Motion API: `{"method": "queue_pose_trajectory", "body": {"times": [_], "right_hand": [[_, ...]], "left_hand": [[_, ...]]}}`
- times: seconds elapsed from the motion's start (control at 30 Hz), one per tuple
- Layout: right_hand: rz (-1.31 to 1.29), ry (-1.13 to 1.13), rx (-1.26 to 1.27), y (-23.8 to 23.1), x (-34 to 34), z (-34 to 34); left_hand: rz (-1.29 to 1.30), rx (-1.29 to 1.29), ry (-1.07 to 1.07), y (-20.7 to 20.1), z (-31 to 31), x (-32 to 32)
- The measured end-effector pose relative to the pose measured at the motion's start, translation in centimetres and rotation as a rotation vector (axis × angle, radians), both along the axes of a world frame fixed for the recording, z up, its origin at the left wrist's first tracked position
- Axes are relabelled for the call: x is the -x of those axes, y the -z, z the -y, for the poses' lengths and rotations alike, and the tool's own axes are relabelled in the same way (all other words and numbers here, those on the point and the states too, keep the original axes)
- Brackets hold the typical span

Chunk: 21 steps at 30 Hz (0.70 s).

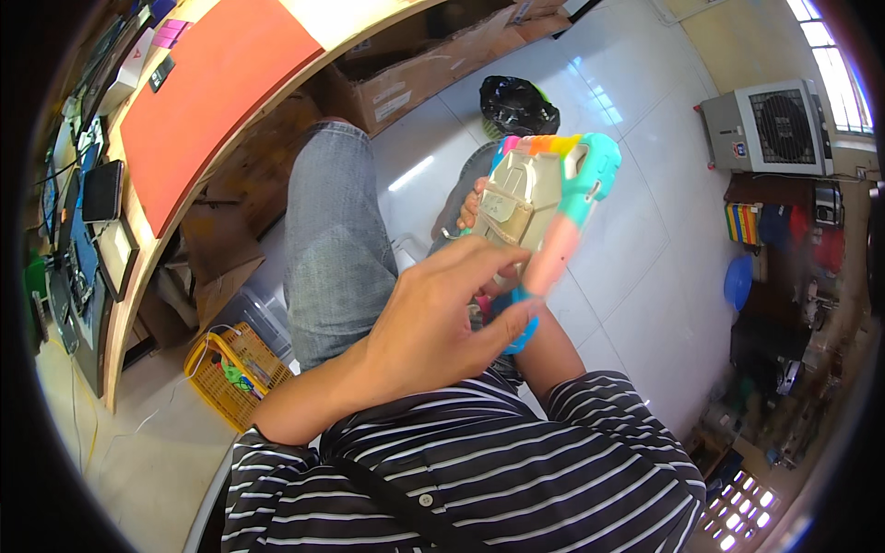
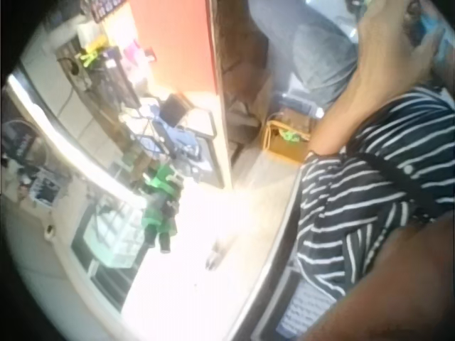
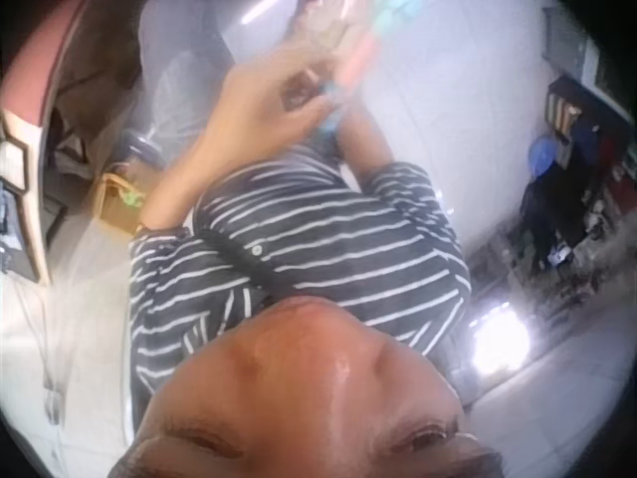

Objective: The person removes a colorful protective case from a white tablet by hand, then opens the tablet to reveal its internal components. The case is placed on the table, and the tablet is held open to show the battery and circuitry.

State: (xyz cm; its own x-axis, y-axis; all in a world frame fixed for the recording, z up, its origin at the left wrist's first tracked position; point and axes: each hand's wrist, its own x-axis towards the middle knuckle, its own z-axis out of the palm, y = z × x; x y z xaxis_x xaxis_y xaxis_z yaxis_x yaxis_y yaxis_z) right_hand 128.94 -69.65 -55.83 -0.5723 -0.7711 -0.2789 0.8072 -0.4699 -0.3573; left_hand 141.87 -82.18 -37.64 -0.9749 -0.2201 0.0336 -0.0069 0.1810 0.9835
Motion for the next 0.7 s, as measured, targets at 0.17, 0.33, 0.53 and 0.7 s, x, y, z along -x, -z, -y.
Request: {"method": "queue_pose_trajectory", "body": {"times": [0.17, 0.33, 0.53, 0.7], "right_hand": [[-0.29, 0.138, -0.579, 1.9, -0.7, 1.7], [-0.304, -0.09, -0.686, 1.7, -0.4, 2.0], [-0.325, -0.159, -0.708, 1.7, -0.3, 2.8], [-0.346, -0.095, -0.761, 1.9, -0.2, 3.4]], "left_hand": [[0.017, 0.013, -0.08, -0.4, 2.1, 0.5], [0.241, -0.154, -0.053, -1.4, 3.3, 0.4], [0.251, -0.183, -0.061, -1.6, 3.7, 0.2], [0.229, -0.121, -0.071, -1.4, 3.8, -0.1]]}}
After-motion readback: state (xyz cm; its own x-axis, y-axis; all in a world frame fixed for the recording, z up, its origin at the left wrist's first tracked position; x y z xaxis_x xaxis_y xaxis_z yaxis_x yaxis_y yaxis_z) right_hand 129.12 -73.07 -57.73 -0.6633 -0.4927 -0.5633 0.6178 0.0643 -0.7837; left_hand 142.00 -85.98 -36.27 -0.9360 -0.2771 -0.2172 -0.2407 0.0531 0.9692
